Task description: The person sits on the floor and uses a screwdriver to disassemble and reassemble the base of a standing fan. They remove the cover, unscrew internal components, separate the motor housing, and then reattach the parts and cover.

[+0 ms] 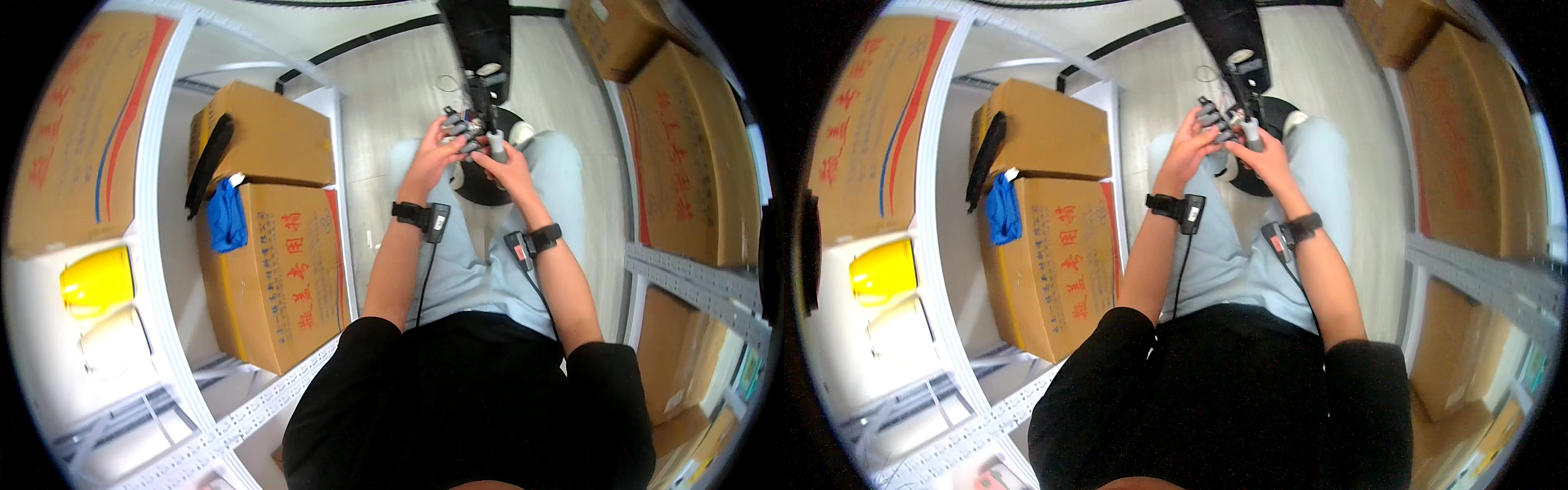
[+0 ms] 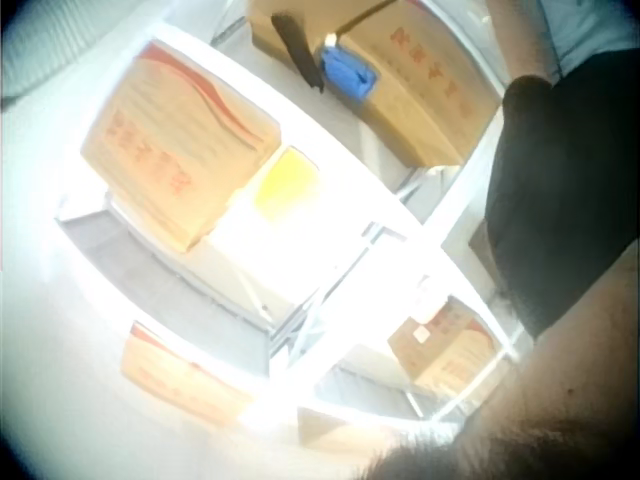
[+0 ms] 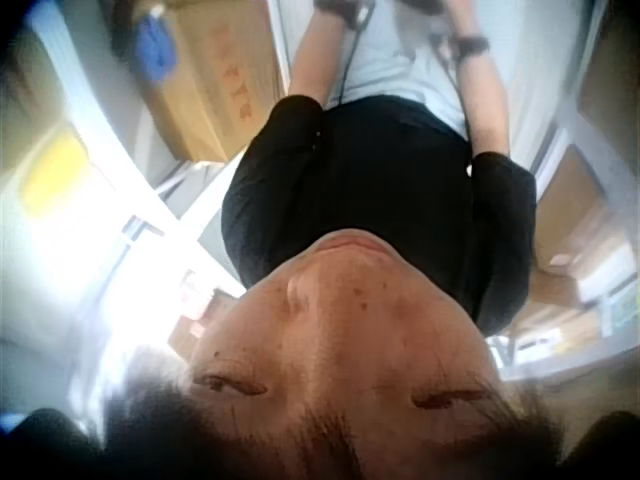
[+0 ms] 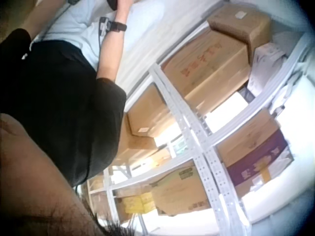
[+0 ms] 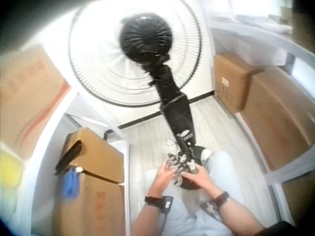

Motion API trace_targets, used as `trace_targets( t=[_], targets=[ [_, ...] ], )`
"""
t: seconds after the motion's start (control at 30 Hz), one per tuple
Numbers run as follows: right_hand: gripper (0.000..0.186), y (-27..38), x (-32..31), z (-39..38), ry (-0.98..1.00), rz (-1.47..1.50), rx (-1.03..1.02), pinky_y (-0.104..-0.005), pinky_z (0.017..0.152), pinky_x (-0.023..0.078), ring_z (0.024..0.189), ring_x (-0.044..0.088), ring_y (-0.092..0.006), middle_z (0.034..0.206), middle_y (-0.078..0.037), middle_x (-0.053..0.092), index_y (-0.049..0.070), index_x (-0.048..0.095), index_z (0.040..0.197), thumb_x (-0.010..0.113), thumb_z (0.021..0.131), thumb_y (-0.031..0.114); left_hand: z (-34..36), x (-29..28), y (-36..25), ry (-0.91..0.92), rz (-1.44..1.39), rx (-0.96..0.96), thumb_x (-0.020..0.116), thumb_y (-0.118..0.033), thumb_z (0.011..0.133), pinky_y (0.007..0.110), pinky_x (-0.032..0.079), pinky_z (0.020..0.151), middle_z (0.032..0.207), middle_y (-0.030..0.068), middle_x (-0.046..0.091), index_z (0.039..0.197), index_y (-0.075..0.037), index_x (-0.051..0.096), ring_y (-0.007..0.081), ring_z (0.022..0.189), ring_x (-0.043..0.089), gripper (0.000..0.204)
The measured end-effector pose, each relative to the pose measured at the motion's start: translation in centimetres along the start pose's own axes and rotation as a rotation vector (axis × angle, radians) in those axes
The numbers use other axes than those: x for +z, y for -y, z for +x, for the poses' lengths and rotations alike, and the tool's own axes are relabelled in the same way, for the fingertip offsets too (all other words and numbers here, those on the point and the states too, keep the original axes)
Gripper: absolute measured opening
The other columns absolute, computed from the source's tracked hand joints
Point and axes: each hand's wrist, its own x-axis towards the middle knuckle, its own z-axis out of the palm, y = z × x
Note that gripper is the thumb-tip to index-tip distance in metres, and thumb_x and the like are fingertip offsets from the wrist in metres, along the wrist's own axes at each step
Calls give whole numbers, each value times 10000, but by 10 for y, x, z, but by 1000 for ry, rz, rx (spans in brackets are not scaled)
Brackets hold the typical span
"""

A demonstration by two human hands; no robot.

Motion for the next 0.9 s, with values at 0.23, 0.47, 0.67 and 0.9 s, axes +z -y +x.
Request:
trace_targets(
  t=[0.23, 0.47, 0.67, 0.9],
  targets=[
    [382, -2, 4, 2, -5, -128, -6, -208, 529, 412, 602, 539, -48, 775, 36, 625, 57, 679, 1128, 803, 815, 239, -6, 1, 0, -74, 34, 51, 706, -74, 886, 410, 556, 874, 1309, 127, 445, 1499, -66, 244, 252, 1130, 591, 768],
    [385, 13, 11, -5, -38, -112, 24, -206, 509, 384, 573, 518, -49, 749, 25, 608, 47, 664, 1173, 777, 838, 199, -14, 13, -15, -31, -46, 16, 688, -94, 899, 401, 545, 900, 1331, 146, 413, 1519, -38, 178, 272, 1207, 546, 805],
    [372, 6, 18, -1, 10, -73, 8, -217, 513, 411, 582, 528, -57, 763, 11, 611, 38, 642, 1174, 749, 866, 216, -18, 7, -13, -68, -45, 32, 661, -78, 912, 391, 546, 906, 1317, 133, 422, 1478, -40, 281, 274, 1182, 565, 683],
    [280, 4, 31, 2, -29, 139, 154, -219, 478, 412, 577, 549, -81, 804, 3, 620, 65, 625, 1122, 685, 925, 255, -24, -5, -11, -45, -175, 81, 653, -53, 900, 394, 527, 920, 1240, 88, 514, 1439, -85, 374, 234, 1177, 569, 608]
  ],
)
